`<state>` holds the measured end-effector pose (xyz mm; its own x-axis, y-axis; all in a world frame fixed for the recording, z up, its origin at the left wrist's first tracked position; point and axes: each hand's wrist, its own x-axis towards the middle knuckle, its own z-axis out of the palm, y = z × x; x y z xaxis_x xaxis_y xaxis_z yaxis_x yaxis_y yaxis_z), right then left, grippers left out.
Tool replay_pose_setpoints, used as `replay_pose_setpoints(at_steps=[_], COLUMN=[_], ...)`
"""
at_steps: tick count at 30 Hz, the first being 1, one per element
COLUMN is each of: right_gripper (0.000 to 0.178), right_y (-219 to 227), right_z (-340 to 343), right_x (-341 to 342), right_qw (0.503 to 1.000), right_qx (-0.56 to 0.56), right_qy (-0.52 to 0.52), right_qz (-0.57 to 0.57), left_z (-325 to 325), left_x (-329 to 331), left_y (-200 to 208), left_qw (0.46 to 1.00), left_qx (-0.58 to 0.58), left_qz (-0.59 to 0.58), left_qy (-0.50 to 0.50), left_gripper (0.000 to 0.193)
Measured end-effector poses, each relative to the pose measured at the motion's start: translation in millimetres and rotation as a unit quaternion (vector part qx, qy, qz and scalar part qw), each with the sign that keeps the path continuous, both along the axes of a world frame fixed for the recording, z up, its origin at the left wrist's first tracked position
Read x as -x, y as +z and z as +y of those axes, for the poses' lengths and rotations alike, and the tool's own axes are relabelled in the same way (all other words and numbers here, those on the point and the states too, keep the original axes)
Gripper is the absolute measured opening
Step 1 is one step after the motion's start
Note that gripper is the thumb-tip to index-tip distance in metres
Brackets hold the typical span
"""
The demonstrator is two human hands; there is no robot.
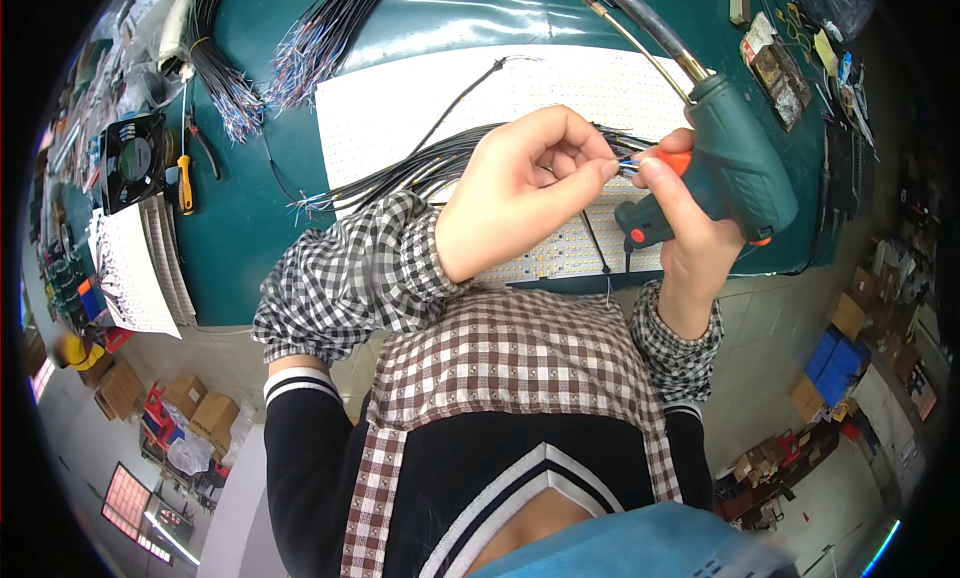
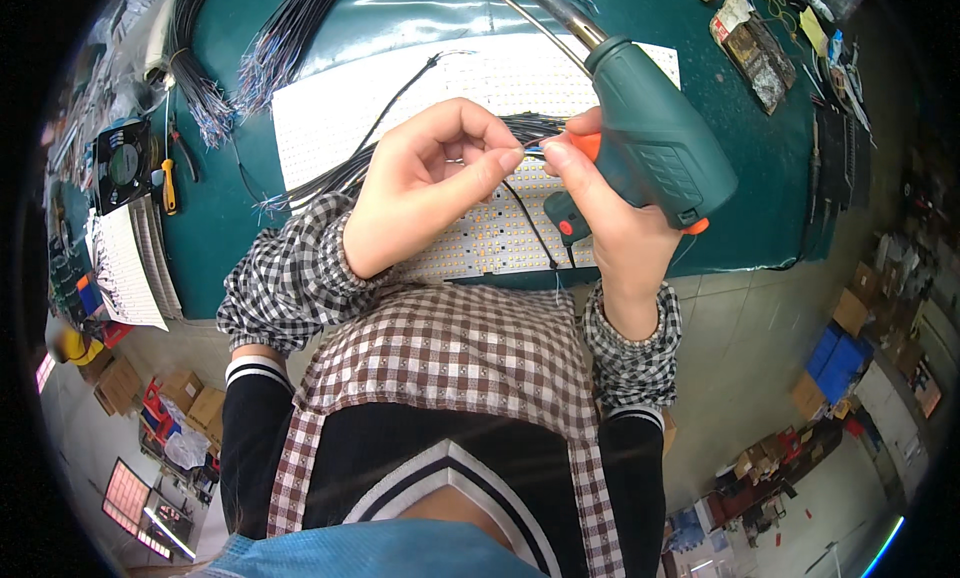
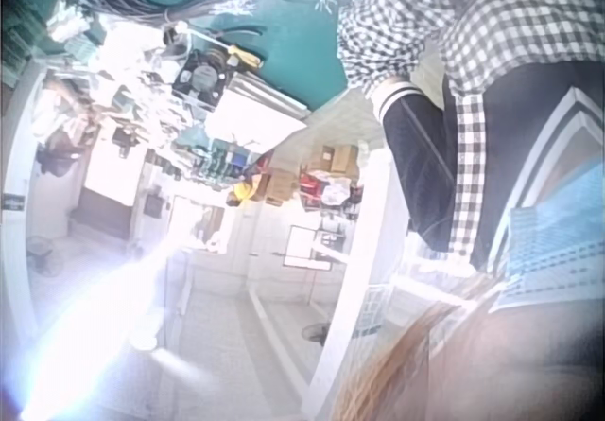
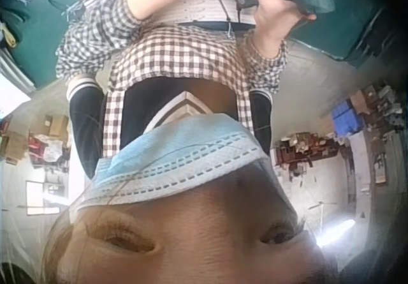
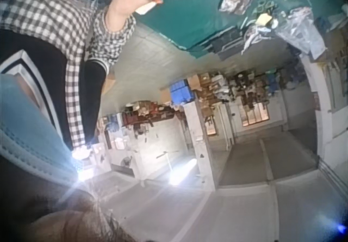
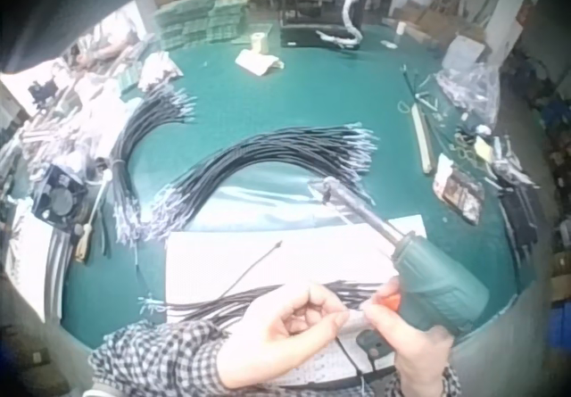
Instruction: Soldering wiring connectors onto a large LED panel array.
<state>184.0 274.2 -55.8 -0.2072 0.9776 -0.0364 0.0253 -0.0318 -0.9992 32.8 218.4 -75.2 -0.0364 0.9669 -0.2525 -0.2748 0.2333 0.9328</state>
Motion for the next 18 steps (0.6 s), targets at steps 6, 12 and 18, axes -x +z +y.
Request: replay_pose_setpoints(at_steps=[6,12,18], right_gripper=[0.026,0.026,0.02], right_y=[1.0,-2.7,3.2], right_z=[1.9,5.7,3.8], right_x=[-3.0,-6.6,-1.8], right_qw=[1.0,1.0,0.998], right_qx=[0.021,0.016,0.042], right_qy=[0.005,0.017,-0.036], right_qz=[0.017,0.015,0.009], left_z=[4.6,0.7,-0.5], left_x=[1.6,-6.4,-10.7], left_y=[2.3,-1.9,-3.0], left_qw=[0.999,0.999,0.998], left_qx=[-0.026,0.014,0.008], left_qz=[0.024,-0.042,-0.051], left_qy=[-0.04,-0.006,0.043], left_gripper=[0.014,0.015,0.014])
